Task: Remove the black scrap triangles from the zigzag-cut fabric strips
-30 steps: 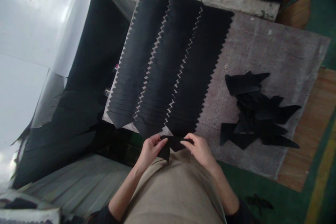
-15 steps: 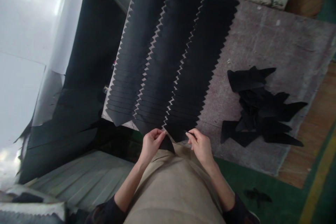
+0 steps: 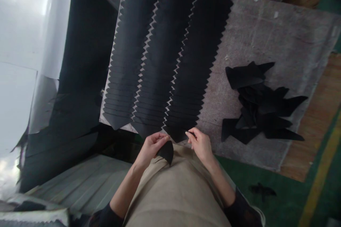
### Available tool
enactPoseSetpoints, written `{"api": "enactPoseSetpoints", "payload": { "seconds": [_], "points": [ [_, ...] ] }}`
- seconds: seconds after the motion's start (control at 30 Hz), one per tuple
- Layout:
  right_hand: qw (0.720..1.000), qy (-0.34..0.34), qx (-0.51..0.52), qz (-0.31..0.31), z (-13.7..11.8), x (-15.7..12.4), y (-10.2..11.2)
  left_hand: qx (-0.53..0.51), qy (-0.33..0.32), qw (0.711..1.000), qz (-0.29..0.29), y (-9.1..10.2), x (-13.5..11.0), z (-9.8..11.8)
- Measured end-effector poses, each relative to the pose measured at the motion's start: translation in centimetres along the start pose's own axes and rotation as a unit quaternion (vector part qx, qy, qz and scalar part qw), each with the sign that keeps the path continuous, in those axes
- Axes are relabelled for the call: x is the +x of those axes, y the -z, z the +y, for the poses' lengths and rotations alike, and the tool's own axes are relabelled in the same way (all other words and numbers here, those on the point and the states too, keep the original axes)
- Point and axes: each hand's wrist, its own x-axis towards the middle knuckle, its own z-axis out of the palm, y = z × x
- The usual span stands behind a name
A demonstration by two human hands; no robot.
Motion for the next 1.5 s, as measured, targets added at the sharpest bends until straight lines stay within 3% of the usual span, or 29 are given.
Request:
{"api": "enactPoseSetpoints", "payload": {
  "seconds": [0.13,0.33,0.57,0.77,0.93,1.07,1.17,1.27,1.4,1.5],
  "points": [
    [1.0,0.005,-0.019,0.006,-0.1,0.0,0.0,0.009,-0.006,1.0,0.011,-0.8,1.1,0.0],
    [0.998,-0.006,-0.049,0.025,-0.2,-0.2,-0.3,0.05,-0.049,0.994,0.089,-1.2,2.2,-0.6],
    [0.977,-0.017,-0.204,0.067,-0.2,-0.3,-0.4,0.093,-0.067,0.987,0.11,-1.4,2.5,-1.0],
    [0.979,-0.052,-0.18,0.084,0.2,-0.4,0.7,0.163,-0.108,0.973,0.125,-1.7,2.7,-0.5],
    [0.98,-0.092,-0.149,0.091,0.4,-1.1,2.3,0.172,-0.121,0.971,0.111,-1.5,2.9,-0.6],
    [0.992,-0.055,-0.085,0.082,-0.7,-1.1,1.8,0.183,-0.141,0.967,0.105,-1.3,3.2,-1.1],
    [0.99,-0.031,-0.11,0.077,-1.1,-0.6,1.3,0.204,-0.155,0.961,0.102,-1.1,3.6,-1.6],
    [0.982,-0.056,-0.148,0.099,-0.6,-0.6,1.8,0.225,-0.157,0.957,0.09,-0.7,3.7,-1.7],
    [0.986,-0.071,-0.115,0.093,0.2,-2.1,2.7,0.167,-0.148,0.975,0.011,0.2,1.9,-0.9],
    [0.998,-0.053,0.022,0.015,-0.6,-3.5,1.7,0.087,-0.108,0.988,-0.063,0.8,0.0,0.0]
  ]
}}
